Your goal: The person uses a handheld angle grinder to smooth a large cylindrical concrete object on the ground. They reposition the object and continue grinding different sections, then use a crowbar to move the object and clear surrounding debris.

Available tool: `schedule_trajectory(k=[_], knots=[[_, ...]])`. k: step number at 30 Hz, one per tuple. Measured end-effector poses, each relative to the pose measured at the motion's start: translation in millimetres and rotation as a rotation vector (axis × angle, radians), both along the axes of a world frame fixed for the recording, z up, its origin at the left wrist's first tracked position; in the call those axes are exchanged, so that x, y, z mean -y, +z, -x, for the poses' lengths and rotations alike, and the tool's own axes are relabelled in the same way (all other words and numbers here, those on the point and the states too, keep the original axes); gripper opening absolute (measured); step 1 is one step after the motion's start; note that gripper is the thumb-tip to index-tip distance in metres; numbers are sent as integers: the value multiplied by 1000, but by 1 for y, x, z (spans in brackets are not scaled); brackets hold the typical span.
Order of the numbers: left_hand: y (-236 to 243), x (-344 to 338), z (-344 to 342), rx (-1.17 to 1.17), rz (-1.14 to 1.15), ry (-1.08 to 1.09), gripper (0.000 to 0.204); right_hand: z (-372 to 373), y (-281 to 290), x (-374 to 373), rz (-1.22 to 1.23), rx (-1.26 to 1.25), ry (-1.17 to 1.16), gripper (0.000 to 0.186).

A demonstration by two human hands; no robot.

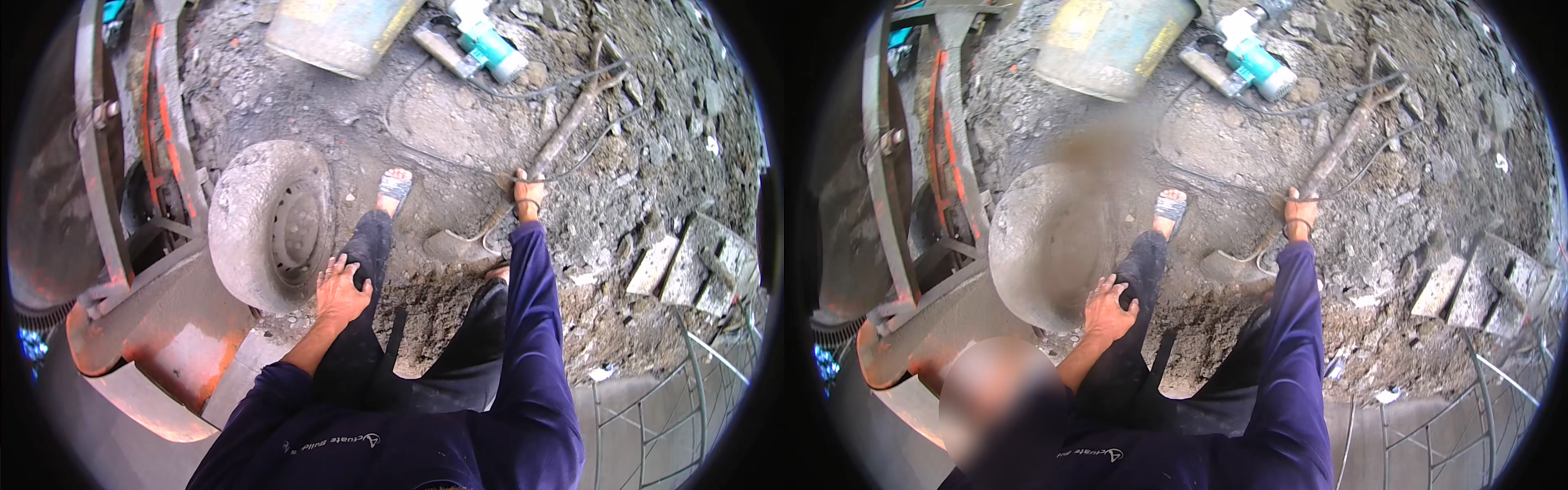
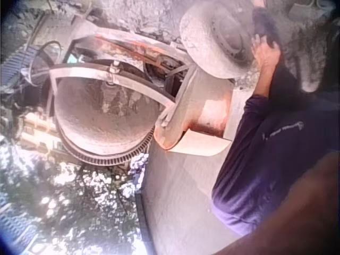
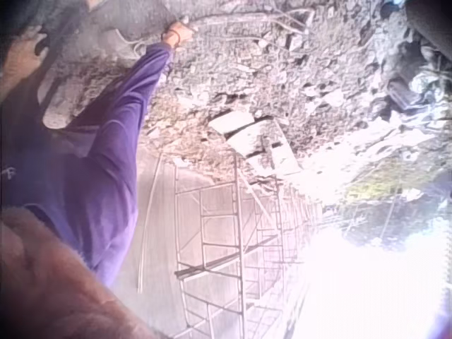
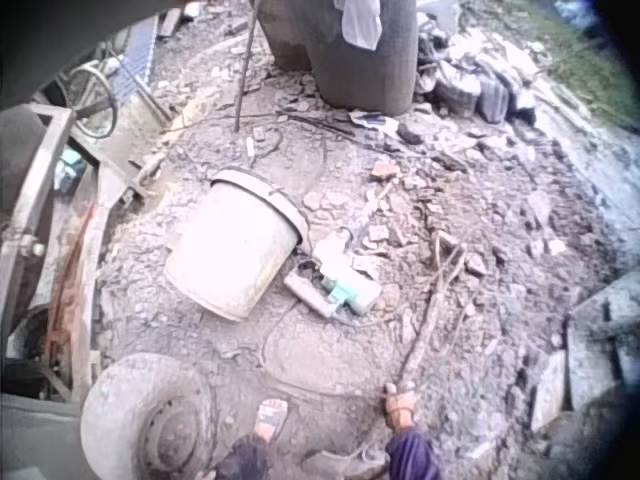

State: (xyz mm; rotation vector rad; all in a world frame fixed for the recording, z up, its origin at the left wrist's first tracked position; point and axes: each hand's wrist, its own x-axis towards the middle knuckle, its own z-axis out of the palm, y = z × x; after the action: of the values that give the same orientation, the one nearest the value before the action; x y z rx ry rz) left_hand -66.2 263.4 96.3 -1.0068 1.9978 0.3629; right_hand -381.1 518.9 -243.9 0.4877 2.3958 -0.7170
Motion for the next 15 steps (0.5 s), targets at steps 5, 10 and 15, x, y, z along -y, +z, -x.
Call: schedule_trajectory(k=[5, 10, 15], knots=[[3, -15, 7, 88, -13, 19, 58, -54, 52, -26, -268, -143, 97, 65], [7, -32, 17, 117, 6, -15, 59, -94, 137, -91, -386, 147, -55, 68], [13, -46, 18, 123, 39, -67, 58, -132, 183, -165, -106, 50, -199, 45]])
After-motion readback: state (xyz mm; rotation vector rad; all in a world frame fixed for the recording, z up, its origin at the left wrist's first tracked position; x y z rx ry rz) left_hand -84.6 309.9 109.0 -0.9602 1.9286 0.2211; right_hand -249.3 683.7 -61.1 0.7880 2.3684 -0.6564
